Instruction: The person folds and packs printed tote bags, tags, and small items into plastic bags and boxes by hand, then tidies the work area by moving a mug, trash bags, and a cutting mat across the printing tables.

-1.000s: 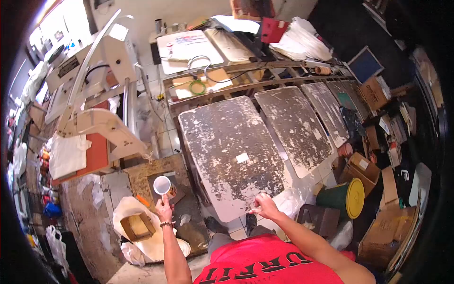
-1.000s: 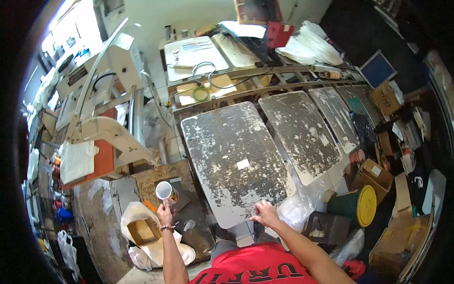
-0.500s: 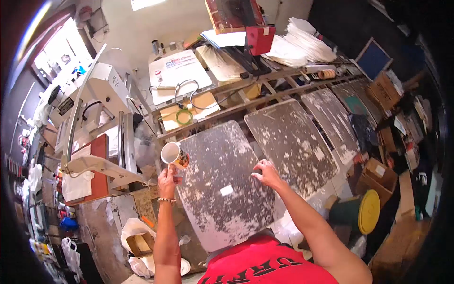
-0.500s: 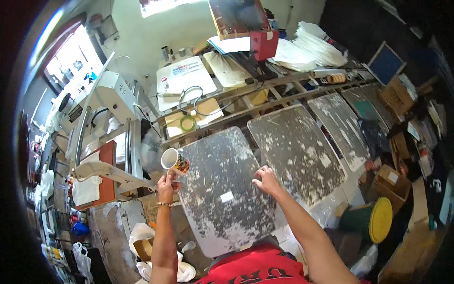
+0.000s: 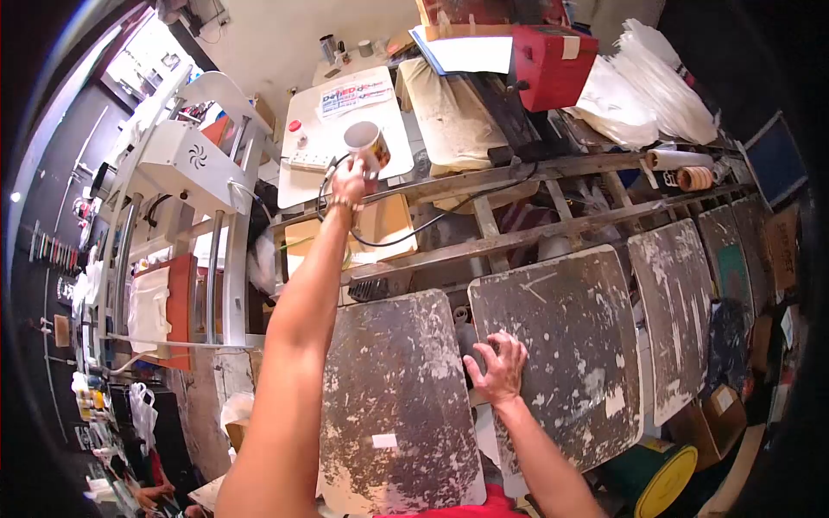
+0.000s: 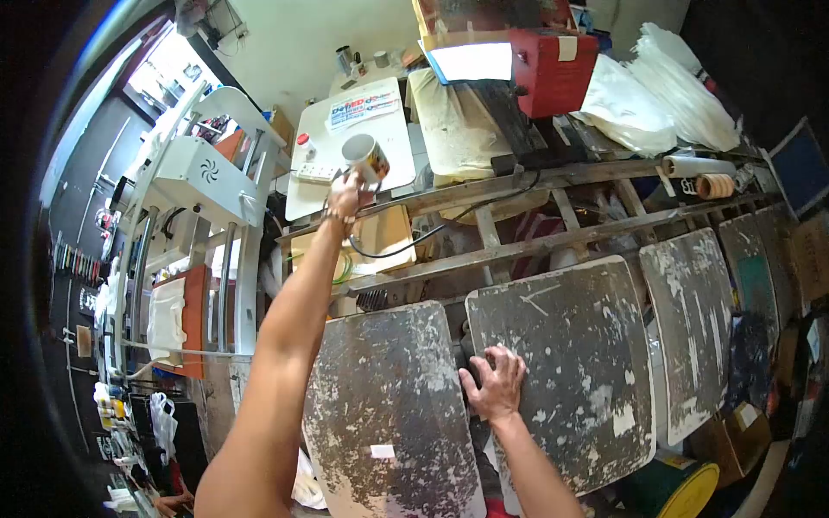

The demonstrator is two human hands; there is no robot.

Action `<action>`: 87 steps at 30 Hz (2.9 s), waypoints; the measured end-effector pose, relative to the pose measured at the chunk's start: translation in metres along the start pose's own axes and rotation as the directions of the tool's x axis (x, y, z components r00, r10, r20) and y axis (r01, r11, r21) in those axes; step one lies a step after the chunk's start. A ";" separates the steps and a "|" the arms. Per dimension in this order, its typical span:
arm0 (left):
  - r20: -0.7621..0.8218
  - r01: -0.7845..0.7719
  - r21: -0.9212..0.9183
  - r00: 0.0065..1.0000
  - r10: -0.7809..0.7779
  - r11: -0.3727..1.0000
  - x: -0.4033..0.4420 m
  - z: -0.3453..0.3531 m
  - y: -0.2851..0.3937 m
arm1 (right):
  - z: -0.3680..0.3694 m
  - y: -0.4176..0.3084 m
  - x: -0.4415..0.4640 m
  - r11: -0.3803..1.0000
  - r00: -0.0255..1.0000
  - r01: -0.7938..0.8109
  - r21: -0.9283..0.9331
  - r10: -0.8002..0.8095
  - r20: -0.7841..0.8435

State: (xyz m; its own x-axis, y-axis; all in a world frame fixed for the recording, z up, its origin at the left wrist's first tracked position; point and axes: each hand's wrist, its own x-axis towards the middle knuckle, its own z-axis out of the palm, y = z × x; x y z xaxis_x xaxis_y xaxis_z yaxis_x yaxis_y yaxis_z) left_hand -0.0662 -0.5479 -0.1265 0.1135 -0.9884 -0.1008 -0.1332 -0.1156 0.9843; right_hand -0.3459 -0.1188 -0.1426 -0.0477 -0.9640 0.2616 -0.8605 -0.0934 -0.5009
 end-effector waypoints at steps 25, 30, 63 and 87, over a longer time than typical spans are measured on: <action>0.349 -0.343 0.842 0.935 0.065 0.416 -0.028 -0.160 -0.004 | 0.016 0.001 0.026 0.983 0.983 -0.178 0.043 0.176 0.059; -0.101 0.083 0.936 0.994 0.034 0.342 -0.120 -0.128 -0.025 | 0.051 -0.051 0.148 0.975 0.995 0.084 0.208 -0.072 -0.066; -0.016 0.215 -0.161 0.975 -0.220 0.963 -0.492 -0.268 0.052 | -0.081 -0.082 -0.003 0.391 0.842 -0.535 0.749 0.322 0.433; -0.181 0.178 -0.146 0.962 -0.203 0.973 -0.661 -0.240 -0.018 | -0.012 -0.284 -0.261 0.007 0.748 -0.661 0.750 0.089 0.658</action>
State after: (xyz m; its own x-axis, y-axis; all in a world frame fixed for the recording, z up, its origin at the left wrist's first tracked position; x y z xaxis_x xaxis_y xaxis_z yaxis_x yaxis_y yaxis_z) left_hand 0.0977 0.1312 -0.0428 0.3143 -0.9099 -0.2707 0.0342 -0.2741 0.9611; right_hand -0.0953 0.1627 -0.0588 0.2212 -0.8930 -0.3920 0.4063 0.4498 -0.7954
